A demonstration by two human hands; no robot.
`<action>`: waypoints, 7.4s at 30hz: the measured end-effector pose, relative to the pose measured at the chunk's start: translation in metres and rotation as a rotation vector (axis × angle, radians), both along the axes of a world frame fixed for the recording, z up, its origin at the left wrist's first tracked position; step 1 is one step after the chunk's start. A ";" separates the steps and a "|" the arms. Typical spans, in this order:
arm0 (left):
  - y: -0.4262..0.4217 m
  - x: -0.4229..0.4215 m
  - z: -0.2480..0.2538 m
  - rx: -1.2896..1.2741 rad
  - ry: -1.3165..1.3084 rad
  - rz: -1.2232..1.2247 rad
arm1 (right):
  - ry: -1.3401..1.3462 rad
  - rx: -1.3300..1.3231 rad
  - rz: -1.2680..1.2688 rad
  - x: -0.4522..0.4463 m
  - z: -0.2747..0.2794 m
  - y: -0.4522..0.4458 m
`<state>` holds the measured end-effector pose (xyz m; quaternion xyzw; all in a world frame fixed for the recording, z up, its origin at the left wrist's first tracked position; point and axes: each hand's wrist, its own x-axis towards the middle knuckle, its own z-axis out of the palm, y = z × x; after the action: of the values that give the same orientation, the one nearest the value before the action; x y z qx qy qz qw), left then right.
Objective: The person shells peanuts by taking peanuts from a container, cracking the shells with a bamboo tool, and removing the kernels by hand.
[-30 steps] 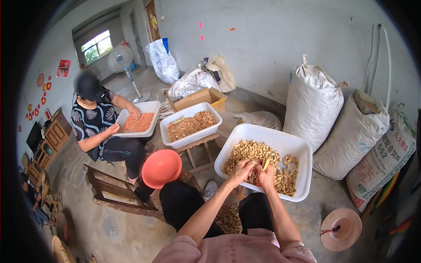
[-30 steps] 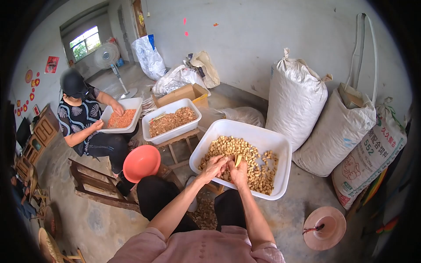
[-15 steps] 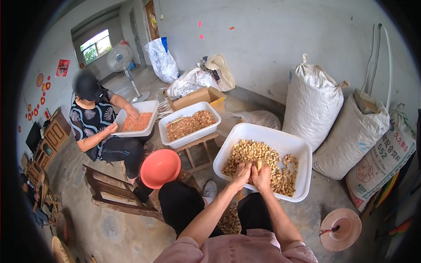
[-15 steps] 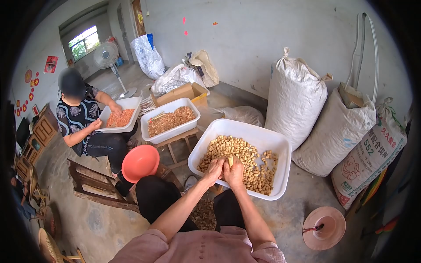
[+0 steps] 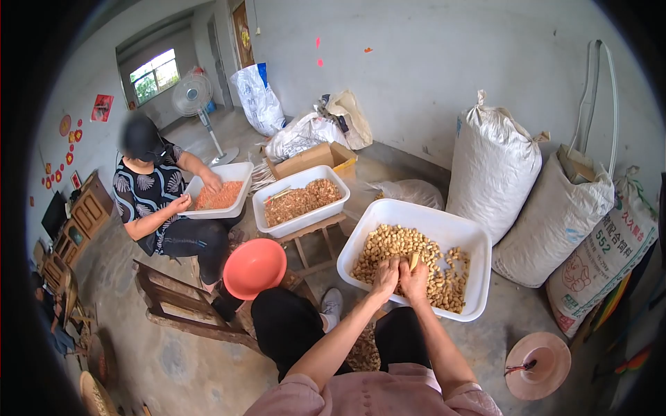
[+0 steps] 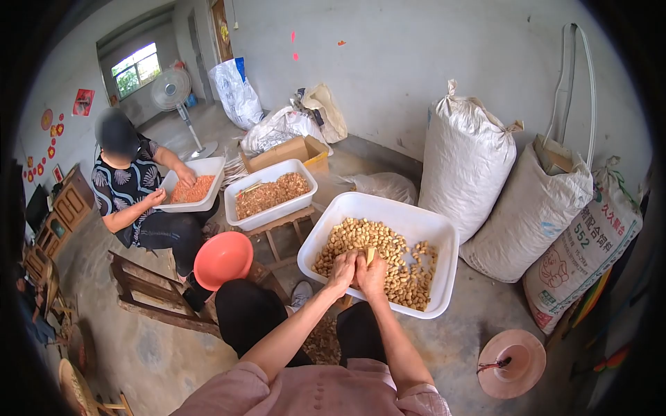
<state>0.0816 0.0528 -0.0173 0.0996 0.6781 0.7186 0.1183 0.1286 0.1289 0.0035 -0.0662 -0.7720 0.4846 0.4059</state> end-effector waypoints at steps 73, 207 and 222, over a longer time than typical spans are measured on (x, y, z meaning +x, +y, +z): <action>-0.016 0.002 0.023 0.170 -0.124 -0.283 | -0.139 -0.401 0.226 0.000 0.002 0.008; -0.043 0.000 0.040 -0.036 0.213 -0.247 | -0.031 -0.261 0.316 0.006 0.005 0.002; -0.033 -0.003 0.037 -0.206 0.408 -0.087 | 0.024 -0.146 0.191 0.011 0.011 -0.002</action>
<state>0.0790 0.0200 0.0194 0.2594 0.7526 0.6049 0.0193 0.1399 0.1273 0.0145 -0.0161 -0.7326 0.5766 0.3613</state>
